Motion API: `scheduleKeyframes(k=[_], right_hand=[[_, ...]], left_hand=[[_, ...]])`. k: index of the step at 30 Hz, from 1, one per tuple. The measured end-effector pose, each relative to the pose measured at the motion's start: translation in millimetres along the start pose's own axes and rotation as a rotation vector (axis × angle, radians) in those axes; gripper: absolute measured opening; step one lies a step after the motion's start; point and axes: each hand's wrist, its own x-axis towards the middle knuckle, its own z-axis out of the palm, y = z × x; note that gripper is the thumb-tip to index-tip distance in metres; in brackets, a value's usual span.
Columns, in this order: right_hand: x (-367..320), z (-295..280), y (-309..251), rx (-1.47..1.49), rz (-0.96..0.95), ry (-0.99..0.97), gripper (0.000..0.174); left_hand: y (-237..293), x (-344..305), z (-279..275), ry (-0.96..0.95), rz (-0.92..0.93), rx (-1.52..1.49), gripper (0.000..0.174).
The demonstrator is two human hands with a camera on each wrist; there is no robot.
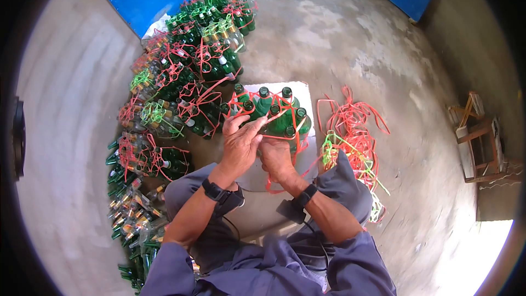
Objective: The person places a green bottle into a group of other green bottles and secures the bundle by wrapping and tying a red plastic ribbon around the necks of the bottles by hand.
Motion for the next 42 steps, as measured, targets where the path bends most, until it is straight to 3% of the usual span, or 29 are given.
scheduleKeyframes(k=[4, 7, 8, 9, 10, 12, 13, 15, 16, 18, 19, 20, 21, 25, 27, 28, 29, 30, 31, 33, 37, 38, 39, 42], right_hand=[[-1, 0, 1, 0.004, 0.037, 0.016, 0.018], [13, -15, 31, -0.077, -0.066, -0.074, 0.018], [30, -30, 50, -0.538, -0.423, -0.085, 0.004], [39, -36, 59, -0.996, -0.789, -0.089, 0.012], [35, -33, 54, -0.998, -0.801, -0.093, 0.012], [23, -29, 39, -0.668, -0.328, -0.144, 0.019], [27, -31, 42, -0.673, -0.331, -0.145, 0.019], [35, -40, 61, -1.052, -0.790, -0.112, 0.016], [27, -38, 61, -1.053, -0.780, -0.111, 0.016], [22, -30, 49, -0.482, -0.284, -0.161, 0.013], [15, -21, 37, -0.490, -0.297, -0.165, 0.013], [5, -10, 25, -0.248, -0.140, -0.124, 0.004], [-1, -3, 19, -0.005, 0.023, -0.084, 0.015], [10, -12, 31, 0.023, 0.033, -0.066, 0.014], [32, -33, 56, -0.292, -0.539, -0.201, 0.013], [31, -36, 55, -0.291, -0.536, -0.200, 0.013], [32, -40, 55, -0.547, -0.510, -0.151, 0.016], [33, -44, 55, -0.801, -0.476, -0.101, 0.044], [34, -45, 55, -0.802, -0.469, -0.101, 0.044], [35, -47, 56, -1.100, -0.652, -0.092, 0.049], [30, -39, 48, -1.045, -0.547, -0.115, 0.050], [21, -28, 41, -0.664, -0.444, -0.112, 0.020], [17, -21, 38, -0.285, -0.334, -0.104, 0.016], [19, -23, 43, -0.372, -0.487, -0.089, 0.019]], left_hand=[[-2, -1, 9, 0.014, -0.049, -0.015, 0.044], [-4, -1, 9, -0.017, -0.039, 0.007, 0.043], [-4, 2, 7, -0.005, -0.024, 0.007, 0.044], [-4, 3, 6, 0.003, -0.023, 0.014, 0.044], [-3, 3, 5, -0.005, -0.025, 0.013, 0.044], [-4, 1, 7, 0.009, -0.028, 0.000, 0.044], [-4, 3, 8, 0.014, -0.028, -0.001, 0.044], [-2, -3, 9, 0.005, -0.051, -0.003, 0.044], [-1, -6, 8, -0.001, -0.056, -0.008, 0.044], [-4, 2, 7, 0.008, -0.027, 0.003, 0.045], [-5, 4, 7, 0.023, -0.022, 0.006, 0.045], [-5, 4, 5, 0.004, -0.021, 0.004, 0.045], [-5, 2, 4, -0.018, -0.024, 0.001, 0.046], [-4, 1, 3, -0.017, -0.026, -0.025, 0.046], [-3, 1, -4, -0.035, -0.030, -0.054, 0.046], [-3, 1, -7, -0.057, -0.031, -0.084, 0.045], [-7, 0, -7, -0.061, -0.033, -0.086, 0.045], [-13, -1, -8, -0.048, -0.027, -0.175, 0.045], [-16, 1, -12, -0.034, -0.024, -0.263, 0.045], [-20, 2, -21, 0.010, -0.085, -0.355, 0.044], [-33, 4, -36, 0.176, -0.109, -0.276, 0.039], [-33, 2, -37, 0.151, -0.125, -0.277, 0.038], [-33, 0, -38, 0.127, -0.140, -0.278, 0.036], [-27, 0, -26, 0.082, -0.085, -0.243, 0.031]])
